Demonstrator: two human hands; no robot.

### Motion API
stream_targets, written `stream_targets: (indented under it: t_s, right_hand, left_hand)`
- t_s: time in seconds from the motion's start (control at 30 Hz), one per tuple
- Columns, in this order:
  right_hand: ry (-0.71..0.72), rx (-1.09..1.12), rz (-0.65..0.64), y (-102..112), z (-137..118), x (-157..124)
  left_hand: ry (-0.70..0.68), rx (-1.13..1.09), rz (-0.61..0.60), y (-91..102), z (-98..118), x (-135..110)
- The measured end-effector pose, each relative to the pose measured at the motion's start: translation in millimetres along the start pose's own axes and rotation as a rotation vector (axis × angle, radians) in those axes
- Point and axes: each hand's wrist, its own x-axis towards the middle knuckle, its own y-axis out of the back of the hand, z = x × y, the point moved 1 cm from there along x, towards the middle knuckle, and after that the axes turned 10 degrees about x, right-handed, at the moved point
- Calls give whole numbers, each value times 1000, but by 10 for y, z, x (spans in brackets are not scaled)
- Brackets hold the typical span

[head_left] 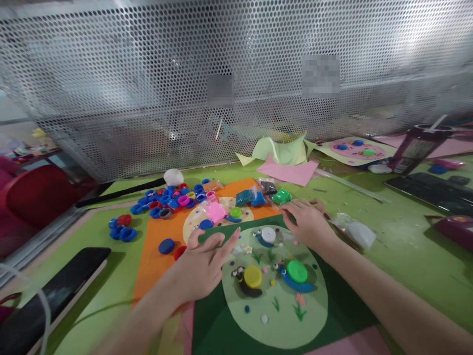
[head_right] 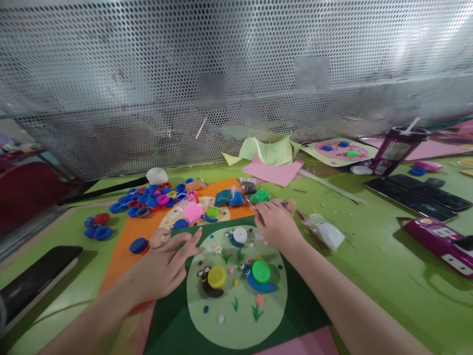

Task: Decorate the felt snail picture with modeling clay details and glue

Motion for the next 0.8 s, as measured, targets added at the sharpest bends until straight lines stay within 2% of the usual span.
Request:
stream_targets:
  t_s: [0.2, 0.4, 0.57, 0.67, 0.8]
  right_hand:
    - [0, -7, 2, 10, -1, 4]
    - [-26, -15, -8, 26, -12, 6]
    - [-84, -53, -51, 62, -42, 29]
    - [-173, -119, -40, 190, -3, 80]
    - [-404, -247, 86, 597, 186, 121]
  left_hand:
    - [7, -7, 8, 56, -25, -4]
    - [101, -90, 43, 115, -52, -52]
    - [56, -134, 67, 71, -5, -24]
    - [26, -132, 98, 37, 5, 8]
    - [8, -53, 142, 19, 5, 31]
